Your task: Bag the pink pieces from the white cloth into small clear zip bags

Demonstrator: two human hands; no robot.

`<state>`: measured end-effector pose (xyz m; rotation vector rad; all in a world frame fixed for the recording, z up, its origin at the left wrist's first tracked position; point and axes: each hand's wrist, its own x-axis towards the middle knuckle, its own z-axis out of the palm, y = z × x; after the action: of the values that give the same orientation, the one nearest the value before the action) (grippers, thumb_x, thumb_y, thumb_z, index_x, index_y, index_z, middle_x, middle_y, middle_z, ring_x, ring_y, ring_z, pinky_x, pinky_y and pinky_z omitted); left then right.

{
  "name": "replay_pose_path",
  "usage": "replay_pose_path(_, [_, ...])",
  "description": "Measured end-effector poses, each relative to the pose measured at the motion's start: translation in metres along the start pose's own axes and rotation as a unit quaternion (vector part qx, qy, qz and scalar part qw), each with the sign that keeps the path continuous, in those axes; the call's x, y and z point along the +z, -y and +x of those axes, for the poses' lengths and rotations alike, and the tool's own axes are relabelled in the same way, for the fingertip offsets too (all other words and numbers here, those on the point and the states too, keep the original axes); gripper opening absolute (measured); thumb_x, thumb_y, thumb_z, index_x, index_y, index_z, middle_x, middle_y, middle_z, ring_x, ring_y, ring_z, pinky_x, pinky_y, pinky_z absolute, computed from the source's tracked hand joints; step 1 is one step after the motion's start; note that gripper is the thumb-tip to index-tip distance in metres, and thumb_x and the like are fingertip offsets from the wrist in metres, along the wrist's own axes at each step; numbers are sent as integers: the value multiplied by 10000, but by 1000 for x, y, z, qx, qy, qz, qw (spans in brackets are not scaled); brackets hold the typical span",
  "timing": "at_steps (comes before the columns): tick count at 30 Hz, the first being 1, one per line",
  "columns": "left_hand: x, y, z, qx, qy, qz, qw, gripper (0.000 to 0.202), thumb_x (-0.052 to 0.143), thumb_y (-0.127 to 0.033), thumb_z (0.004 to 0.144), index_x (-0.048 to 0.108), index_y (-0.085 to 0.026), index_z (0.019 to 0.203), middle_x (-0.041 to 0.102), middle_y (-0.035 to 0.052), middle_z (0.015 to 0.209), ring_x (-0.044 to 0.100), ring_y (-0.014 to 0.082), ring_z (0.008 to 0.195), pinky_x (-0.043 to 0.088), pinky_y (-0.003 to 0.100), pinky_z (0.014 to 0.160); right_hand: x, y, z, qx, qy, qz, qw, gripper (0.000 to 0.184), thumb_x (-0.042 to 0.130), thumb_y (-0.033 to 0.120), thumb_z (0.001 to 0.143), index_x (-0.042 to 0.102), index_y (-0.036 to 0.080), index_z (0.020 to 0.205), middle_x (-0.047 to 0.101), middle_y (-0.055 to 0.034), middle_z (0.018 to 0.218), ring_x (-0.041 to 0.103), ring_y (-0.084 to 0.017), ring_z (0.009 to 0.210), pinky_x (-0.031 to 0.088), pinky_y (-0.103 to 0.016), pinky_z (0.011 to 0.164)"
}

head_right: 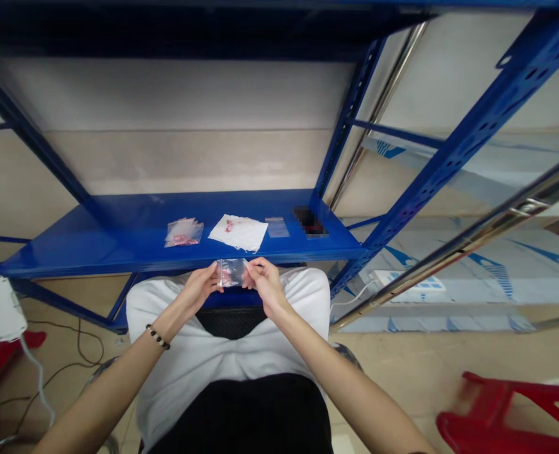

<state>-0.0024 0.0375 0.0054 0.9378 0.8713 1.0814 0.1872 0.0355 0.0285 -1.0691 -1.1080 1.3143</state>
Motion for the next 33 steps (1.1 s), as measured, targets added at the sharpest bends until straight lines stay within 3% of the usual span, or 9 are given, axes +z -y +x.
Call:
replay_pose_path(3, [-14, 7, -2, -22, -7, 22, 999, 386, 738, -451, 771, 730, -88, 901, 717, 122, 830, 645, 145, 725, 462, 220, 606, -3, -29, 2, 40, -14, -15, 999, 416, 745, 542, 689, 541, 195, 795, 663, -6, 639, 555, -115, 456, 385, -231, 452])
replay_pose_path(6, [-19, 15, -4, -30, -13, 60, 998, 346, 775, -412, 733, 742, -99, 877, 721, 102, 806, 642, 138, 720, 446, 213, 609, -4, -42, 5, 46, -2, -23, 999, 415, 735, 544, 697, 548, 190, 809, 670, -10, 642, 552, -111, 444, 377, -216, 418])
replay_pose_path(20, [-12, 23, -3, -23, -13, 124, 992, 342, 749, -416, 743, 736, -106, 886, 726, 95, 794, 643, 149, 720, 451, 236, 636, -3, -39, 7, 35, 14, -51, 998, 333, 706, 485, 746, 583, 188, 832, 656, 3, 626, 497, -93, 430, 360, -208, 406])
replay_pose_path(25, [-11, 21, -2, -28, -26, 132, 990, 299, 752, -382, 727, 716, -109, 845, 721, 81, 767, 643, 139, 689, 452, 230, 629, -5, -45, 10, 38, 23, -86, 995, 298, 625, 481, 803, 569, 195, 864, 643, -13, 660, 525, -131, 489, 376, -238, 447])
replay_pose_path(28, [-11, 21, -1, -22, -57, 141, 988, 259, 748, -354, 720, 705, -117, 817, 716, 67, 732, 643, 134, 669, 445, 222, 615, -6, -45, 9, -50, -45, -192, 979, 287, 615, 414, 813, 582, 198, 999, 667, -65, 852, 611, -209, 736, 471, -313, 600])
replay_pose_path(30, [-12, 22, 1, -12, -75, 153, 985, 225, 747, -321, 712, 701, -119, 801, 713, 59, 708, 644, 132, 657, 445, 220, 613, -4, -40, 5, -158, -96, -285, 941, 298, 620, 333, 819, 581, 209, 1086, 647, -93, 1045, 588, -249, 969, 480, -382, 795])
replay_pose_path(33, [-13, 26, 3, 19, -70, 162, 984, 187, 750, -284, 700, 698, -119, 774, 711, 56, 700, 648, 139, 647, 471, 238, 641, 2, -32, -3, -241, -52, -368, 896, 110, 581, 278, 875, 621, 225, 963, 647, -66, 1031, 555, -243, 1018, 418, -401, 918])
